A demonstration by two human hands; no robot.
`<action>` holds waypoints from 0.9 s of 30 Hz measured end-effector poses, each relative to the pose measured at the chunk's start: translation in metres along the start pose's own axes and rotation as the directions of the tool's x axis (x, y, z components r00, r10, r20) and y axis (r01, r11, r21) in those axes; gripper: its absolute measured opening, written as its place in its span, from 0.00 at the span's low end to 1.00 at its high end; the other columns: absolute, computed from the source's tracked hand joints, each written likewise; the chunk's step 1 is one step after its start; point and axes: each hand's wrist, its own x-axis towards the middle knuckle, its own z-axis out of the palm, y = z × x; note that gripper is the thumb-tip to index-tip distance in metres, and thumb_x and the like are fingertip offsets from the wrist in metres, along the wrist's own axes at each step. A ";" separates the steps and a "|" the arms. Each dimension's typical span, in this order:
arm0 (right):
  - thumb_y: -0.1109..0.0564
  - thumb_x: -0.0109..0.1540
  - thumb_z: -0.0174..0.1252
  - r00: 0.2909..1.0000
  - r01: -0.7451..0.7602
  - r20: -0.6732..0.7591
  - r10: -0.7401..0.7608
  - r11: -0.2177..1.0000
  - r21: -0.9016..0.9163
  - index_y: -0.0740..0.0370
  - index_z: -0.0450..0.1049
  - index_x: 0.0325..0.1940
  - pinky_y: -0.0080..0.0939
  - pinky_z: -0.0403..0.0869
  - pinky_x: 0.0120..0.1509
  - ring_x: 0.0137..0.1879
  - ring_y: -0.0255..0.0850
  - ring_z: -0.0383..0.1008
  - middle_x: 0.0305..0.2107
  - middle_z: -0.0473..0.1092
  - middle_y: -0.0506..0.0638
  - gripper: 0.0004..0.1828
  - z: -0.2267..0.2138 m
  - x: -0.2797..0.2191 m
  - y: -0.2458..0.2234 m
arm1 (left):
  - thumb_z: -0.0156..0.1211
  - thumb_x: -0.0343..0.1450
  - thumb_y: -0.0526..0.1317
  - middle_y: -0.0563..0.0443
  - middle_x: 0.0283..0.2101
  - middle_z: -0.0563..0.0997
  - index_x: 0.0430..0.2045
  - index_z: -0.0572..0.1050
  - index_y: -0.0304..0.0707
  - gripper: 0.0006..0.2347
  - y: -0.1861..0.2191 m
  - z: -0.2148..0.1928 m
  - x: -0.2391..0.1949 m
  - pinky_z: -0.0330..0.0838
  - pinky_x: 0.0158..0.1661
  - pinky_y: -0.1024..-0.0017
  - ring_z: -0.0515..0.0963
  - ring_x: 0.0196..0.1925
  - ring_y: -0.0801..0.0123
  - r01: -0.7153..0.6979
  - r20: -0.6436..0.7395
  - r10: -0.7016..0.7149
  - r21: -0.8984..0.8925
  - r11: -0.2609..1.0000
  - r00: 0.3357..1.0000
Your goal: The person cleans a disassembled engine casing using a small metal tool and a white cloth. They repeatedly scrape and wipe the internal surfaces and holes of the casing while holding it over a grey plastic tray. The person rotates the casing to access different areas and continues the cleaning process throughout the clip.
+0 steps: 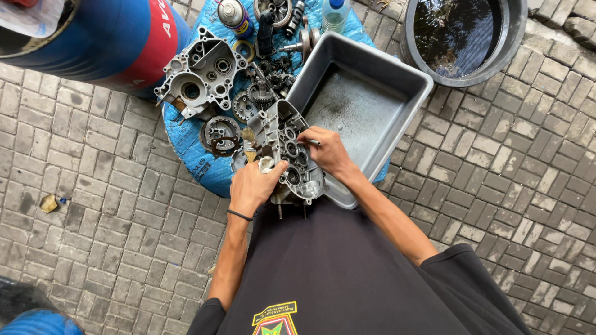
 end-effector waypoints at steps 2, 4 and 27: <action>0.68 0.63 0.58 0.999 -0.028 -0.041 0.028 0.999 0.018 0.52 0.80 0.36 0.43 0.78 0.49 0.39 0.47 0.80 0.29 0.77 0.49 0.12 -0.014 0.002 0.005 | 0.53 0.59 0.71 0.27 0.39 0.82 0.33 0.79 0.29 0.36 0.002 -0.003 -0.006 0.70 0.53 0.53 0.79 0.53 0.36 -0.004 -0.002 0.004 -0.012 1.000 1.000; 0.66 0.63 0.60 0.995 -0.056 -0.078 0.059 0.998 0.040 0.49 0.81 0.36 0.39 0.78 0.49 0.39 0.41 0.80 0.29 0.77 0.45 0.12 -0.019 0.004 0.007 | 0.53 0.59 0.70 0.26 0.39 0.82 0.34 0.79 0.27 0.36 0.001 -0.005 -0.010 0.70 0.53 0.52 0.79 0.53 0.35 -0.002 -0.003 0.002 -0.023 1.000 1.000; 0.57 0.69 0.60 0.898 -0.181 -0.411 0.158 0.983 -0.016 0.55 0.79 0.40 0.33 0.77 0.37 0.33 0.39 0.79 0.29 0.76 0.48 0.04 -0.029 0.012 -0.016 | 0.54 0.60 0.69 0.28 0.33 0.83 0.24 0.80 0.30 0.32 -0.006 -0.005 0.001 0.71 0.51 0.53 0.81 0.49 0.36 -0.030 -0.020 0.029 -0.011 1.000 0.999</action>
